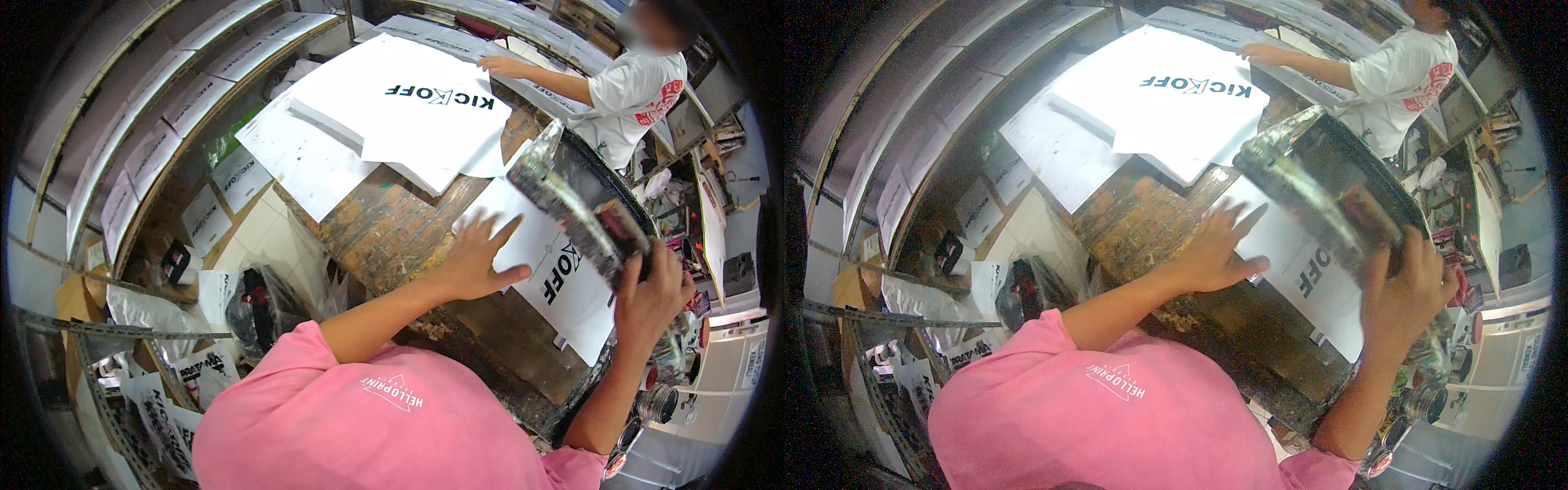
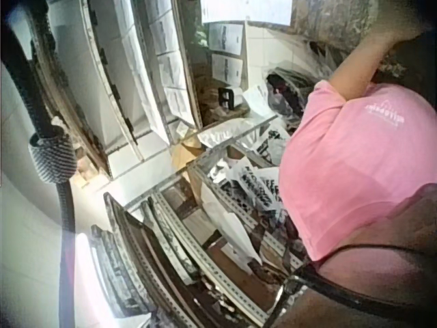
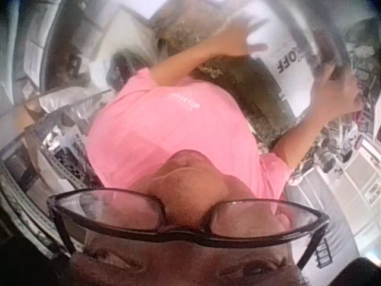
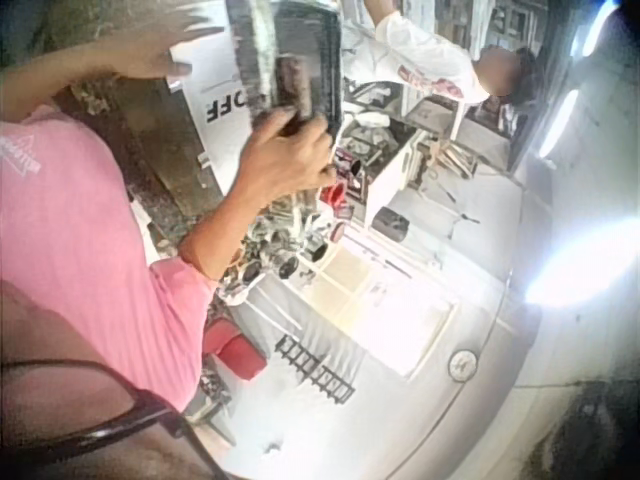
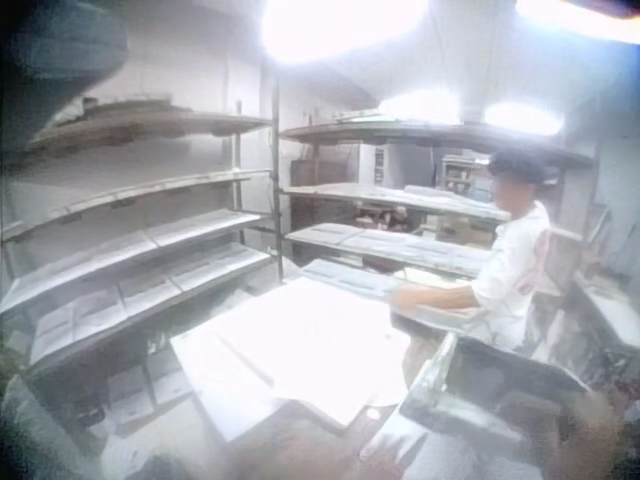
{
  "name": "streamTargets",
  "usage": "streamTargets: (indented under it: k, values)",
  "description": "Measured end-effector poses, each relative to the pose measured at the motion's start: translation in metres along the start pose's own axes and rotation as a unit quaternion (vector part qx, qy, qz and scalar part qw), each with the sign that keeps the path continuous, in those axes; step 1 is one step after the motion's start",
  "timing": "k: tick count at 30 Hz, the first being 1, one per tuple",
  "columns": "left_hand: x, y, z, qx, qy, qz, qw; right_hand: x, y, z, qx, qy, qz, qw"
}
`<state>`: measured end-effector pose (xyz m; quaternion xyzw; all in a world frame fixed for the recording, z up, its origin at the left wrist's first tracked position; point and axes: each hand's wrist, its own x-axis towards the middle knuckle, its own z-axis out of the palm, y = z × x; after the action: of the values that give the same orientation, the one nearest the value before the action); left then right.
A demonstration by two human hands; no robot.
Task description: The person performs screen printing by placing white bags onto a workstation, lowering a screen, and using a squeegee to apply black ink. They repeatedly lift the screen, remove the printed bag, and place a new one down.
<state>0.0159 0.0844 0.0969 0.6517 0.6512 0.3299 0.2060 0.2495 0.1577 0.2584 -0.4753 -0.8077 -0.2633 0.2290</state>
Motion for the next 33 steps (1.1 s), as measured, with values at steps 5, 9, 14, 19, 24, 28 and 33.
streamTargets:
  k: [5, 9, 14, 19, 24, 28, 33]
  values:
    - [-0.013, -0.041, 0.062, 0.258, -0.011, -0.036, 0.965, 0.034, 0.023, -0.01, 0.004, 0.018, 0.012, 1.0]
    - [-0.001, -0.026, 0.059, 0.253, -0.024, -0.051, 0.966, 0.058, 0.031, -0.006, 0.015, 0.064, -0.006, 0.998]
    - [0.046, -0.007, 0.051, 0.042, 0.057, 0.025, 0.997, 0.094, 0.048, -0.022, 0.077, -0.006, 0.038, 0.996]
    - [0.101, 0.041, 0.01, -0.05, 0.133, 0.103, 0.984, 0.121, 0.095, -0.002, 0.057, 0.008, -0.003, 0.998]
    - [0.073, 0.012, -0.02, -0.125, 0.179, -0.037, 0.975, 0.122, 0.068, -0.017, 0.153, -0.043, 0.028, 0.987]
    - [0.072, -0.032, -0.092, -0.082, 0.219, -0.138, 0.963, 0.121, 0.066, -0.021, 0.217, -0.053, 0.048, 0.973]
    - [0.102, -0.167, -0.18, 0.004, 0.245, -0.067, 0.967, 0.105, 0.056, -0.023, 0.022, 0.009, 0.019, 1.0]
